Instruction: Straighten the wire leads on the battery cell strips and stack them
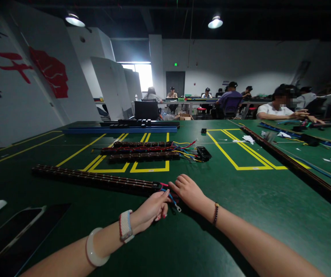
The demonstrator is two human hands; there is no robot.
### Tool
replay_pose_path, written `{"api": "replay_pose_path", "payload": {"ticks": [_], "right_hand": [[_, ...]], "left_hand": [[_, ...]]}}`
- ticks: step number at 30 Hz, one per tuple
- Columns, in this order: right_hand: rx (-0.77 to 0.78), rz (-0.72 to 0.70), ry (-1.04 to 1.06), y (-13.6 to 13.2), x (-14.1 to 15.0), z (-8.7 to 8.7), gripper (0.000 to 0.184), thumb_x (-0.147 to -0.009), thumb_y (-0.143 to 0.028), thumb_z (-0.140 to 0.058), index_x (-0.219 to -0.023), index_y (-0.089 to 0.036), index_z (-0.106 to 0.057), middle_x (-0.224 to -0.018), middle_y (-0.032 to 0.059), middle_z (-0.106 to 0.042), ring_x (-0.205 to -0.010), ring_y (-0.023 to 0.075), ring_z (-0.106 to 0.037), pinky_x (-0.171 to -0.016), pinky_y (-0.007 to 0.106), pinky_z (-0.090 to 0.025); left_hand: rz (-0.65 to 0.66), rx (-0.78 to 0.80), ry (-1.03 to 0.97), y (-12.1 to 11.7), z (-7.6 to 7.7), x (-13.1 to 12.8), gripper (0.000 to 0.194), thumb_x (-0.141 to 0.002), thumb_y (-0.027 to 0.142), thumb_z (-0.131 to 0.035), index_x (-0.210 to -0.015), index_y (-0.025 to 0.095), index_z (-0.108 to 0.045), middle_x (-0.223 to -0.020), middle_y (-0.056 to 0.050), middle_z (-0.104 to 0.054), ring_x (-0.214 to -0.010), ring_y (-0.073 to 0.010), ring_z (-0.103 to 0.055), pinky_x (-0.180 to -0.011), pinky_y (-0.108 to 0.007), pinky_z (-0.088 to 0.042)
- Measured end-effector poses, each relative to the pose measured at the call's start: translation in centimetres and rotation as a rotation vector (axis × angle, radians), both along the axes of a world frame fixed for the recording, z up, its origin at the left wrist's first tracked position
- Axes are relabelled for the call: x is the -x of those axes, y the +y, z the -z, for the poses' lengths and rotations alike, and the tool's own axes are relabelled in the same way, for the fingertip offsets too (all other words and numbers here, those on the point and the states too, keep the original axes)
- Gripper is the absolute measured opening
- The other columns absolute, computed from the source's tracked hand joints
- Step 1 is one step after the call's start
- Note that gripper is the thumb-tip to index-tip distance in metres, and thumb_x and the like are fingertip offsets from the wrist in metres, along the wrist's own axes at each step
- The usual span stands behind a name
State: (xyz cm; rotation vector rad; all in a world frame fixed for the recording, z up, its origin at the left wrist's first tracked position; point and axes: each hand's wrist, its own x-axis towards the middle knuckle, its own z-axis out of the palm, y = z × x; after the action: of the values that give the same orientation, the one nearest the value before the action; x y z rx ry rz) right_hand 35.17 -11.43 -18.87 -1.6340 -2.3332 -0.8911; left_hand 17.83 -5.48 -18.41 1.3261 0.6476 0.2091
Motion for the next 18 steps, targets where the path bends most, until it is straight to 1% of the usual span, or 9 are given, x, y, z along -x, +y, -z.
{"api": "replay_pose_path", "payload": {"ticks": [2, 5, 6, 8, 11, 14, 18], "right_hand": [[-0.001, -0.004, 0.000, 0.0, 0.0, 0.0, 0.030, -0.086, -0.024, -0.057, -0.115, -0.015, -0.059, -0.083, 0.0055, -0.057, -0.084, 0.0184, -0.048, -0.085, 0.034, -0.039], [0.001, -0.011, -0.006, 0.0, -0.1, 0.1, 0.031, -0.085, -0.022, -0.058, -0.115, -0.015, -0.059, -0.084, 0.0057, -0.058, -0.084, 0.0185, -0.048, -0.086, 0.034, -0.039], [0.007, -0.007, -0.007, 0.0, -0.1, 0.1, 0.031, -0.085, -0.022, -0.058, -0.116, -0.015, -0.059, -0.084, 0.0057, -0.058, -0.084, 0.0185, -0.048, -0.086, 0.034, -0.039], [0.025, 0.008, -0.003, 0.0, -0.1, 0.2, 0.033, -0.086, -0.022, -0.057, -0.118, -0.016, -0.058, -0.084, 0.0055, -0.058, -0.084, 0.0184, -0.048, -0.087, 0.034, -0.039], [0.042, 0.030, 0.013, -0.1, -0.1, 0.2, 0.035, -0.087, -0.022, -0.055, -0.121, -0.018, -0.056, -0.086, 0.0049, -0.058, -0.084, 0.0180, -0.048, -0.088, 0.034, -0.039], [0.041, 0.042, 0.023, -0.2, 0.0, 0.2, 0.036, -0.087, -0.020, -0.055, -0.123, -0.019, -0.055, -0.086, 0.0046, -0.058, -0.085, 0.0177, -0.048, -0.090, 0.033, -0.038], [0.013, 0.058, 0.008, -0.4, -0.1, -0.1, 0.037, -0.088, -0.020, -0.053, -0.125, -0.020, -0.055, -0.086, 0.0044, -0.059, -0.085, 0.0181, -0.049, -0.091, 0.036, -0.037]], "left_hand": [[0.003, 0.002, -0.032, 0.1, 0.1, -0.1, 0.042, -0.092, 0.051, -0.034, -0.094, 0.012, -0.048, -0.053, 0.003, -0.049, -0.037, -0.0038, -0.036, -0.039, -0.017, -0.019], [0.011, 0.002, -0.078, 0.1, 0.1, -0.2, 0.044, -0.090, 0.053, -0.035, -0.093, 0.011, -0.049, -0.076, -0.005, -0.061, -0.041, -0.0033, -0.042, -0.036, -0.018, -0.018], [0.015, -0.001, -0.080, 0.2, 0.1, -0.2, 0.043, -0.091, 0.052, -0.036, -0.092, 0.011, -0.049, -0.083, -0.007, -0.062, -0.042, -0.0029, -0.043, -0.036, -0.018, -0.018], [0.031, -0.001, -0.076, 0.3, 0.0, -0.2, 0.040, -0.091, 0.048, -0.036, -0.090, 0.010, -0.048, -0.087, -0.009, -0.063, -0.041, -0.0021, -0.042, -0.036, -0.018, -0.018], [0.060, 0.026, -0.068, 0.5, 0.0, -0.1, 0.038, -0.092, 0.045, -0.036, -0.085, 0.010, -0.048, -0.079, -0.009, -0.062, -0.038, -0.0015, -0.037, -0.037, -0.018, -0.017], [0.065, 0.083, -0.059, 0.8, -0.1, 0.0, 0.035, -0.091, 0.043, -0.037, -0.079, 0.011, -0.046, -0.067, -0.005, -0.058, -0.035, -0.0011, -0.032, -0.038, -0.018, -0.013], [0.077, 0.152, -0.032, 1.1, -0.3, 0.2, 0.035, -0.089, 0.046, -0.041, -0.078, 0.012, -0.045, -0.059, -0.001, -0.053, -0.035, -0.0009, -0.029, -0.040, -0.018, -0.011]]}}
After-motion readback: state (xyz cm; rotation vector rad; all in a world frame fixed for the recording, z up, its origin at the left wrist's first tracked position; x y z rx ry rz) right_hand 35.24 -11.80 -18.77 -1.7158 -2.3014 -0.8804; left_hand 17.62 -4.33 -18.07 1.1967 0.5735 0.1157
